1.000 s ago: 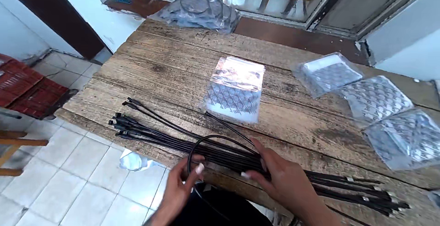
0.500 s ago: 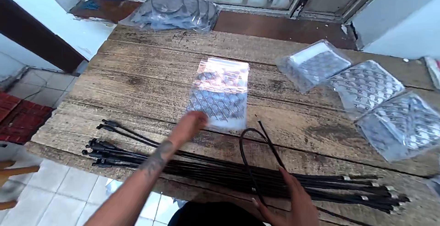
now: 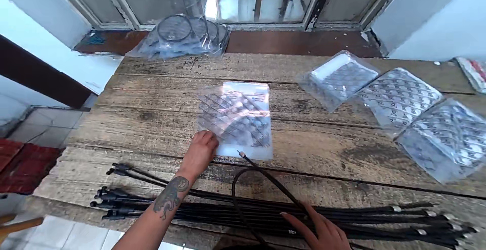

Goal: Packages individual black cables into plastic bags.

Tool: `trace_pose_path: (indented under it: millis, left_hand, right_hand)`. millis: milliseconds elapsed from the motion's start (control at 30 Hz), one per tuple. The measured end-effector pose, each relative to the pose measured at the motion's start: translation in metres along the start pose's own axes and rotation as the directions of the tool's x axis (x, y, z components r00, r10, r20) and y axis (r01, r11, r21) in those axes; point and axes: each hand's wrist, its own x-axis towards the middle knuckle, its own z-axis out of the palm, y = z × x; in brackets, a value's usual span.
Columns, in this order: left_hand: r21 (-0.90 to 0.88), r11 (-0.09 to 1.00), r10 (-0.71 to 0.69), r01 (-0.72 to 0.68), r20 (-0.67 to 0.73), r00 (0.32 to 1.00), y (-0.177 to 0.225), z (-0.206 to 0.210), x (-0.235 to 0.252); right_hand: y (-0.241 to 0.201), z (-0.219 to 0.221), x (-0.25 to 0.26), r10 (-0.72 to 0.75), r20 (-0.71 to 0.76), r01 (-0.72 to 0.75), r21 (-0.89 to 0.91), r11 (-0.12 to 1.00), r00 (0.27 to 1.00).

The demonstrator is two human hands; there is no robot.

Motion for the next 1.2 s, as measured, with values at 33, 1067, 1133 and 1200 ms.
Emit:
trace_pose_path:
  millis: [33,1067,1133,1200]
  left_hand:
    - [0.063,0.996,0.060,-0.058,-0.033,0.998,0.000,0.001,-0.010]
    - [-0.475,0.548,-0.387,0.689,0.586,0.712,0.136,-0.001,-0.194]
    - [-0.461,0.514,-0.453,0.724,0.571,0.685,0.126,-0.007,-0.205]
    - [-0.443,0.523,-0.460,0.728,0.573,0.678,0.122,-0.009,-0.212]
  right_hand:
    - [-0.002,0.000,-0.002,-0.024,0.017,0.024,-0.002,1.000,1.000]
    - [-0.010,0.131,0.053,-0.198,-0.254,0.226,0.089,0.970,0.947]
    - [0.001,0.140,0.033,-0.394,-0.197,0.391,-0.053,0.919,0.898]
    - [0.010,0.151,0.029,-0.538,-0.227,0.496,-0.217,0.841,0.812]
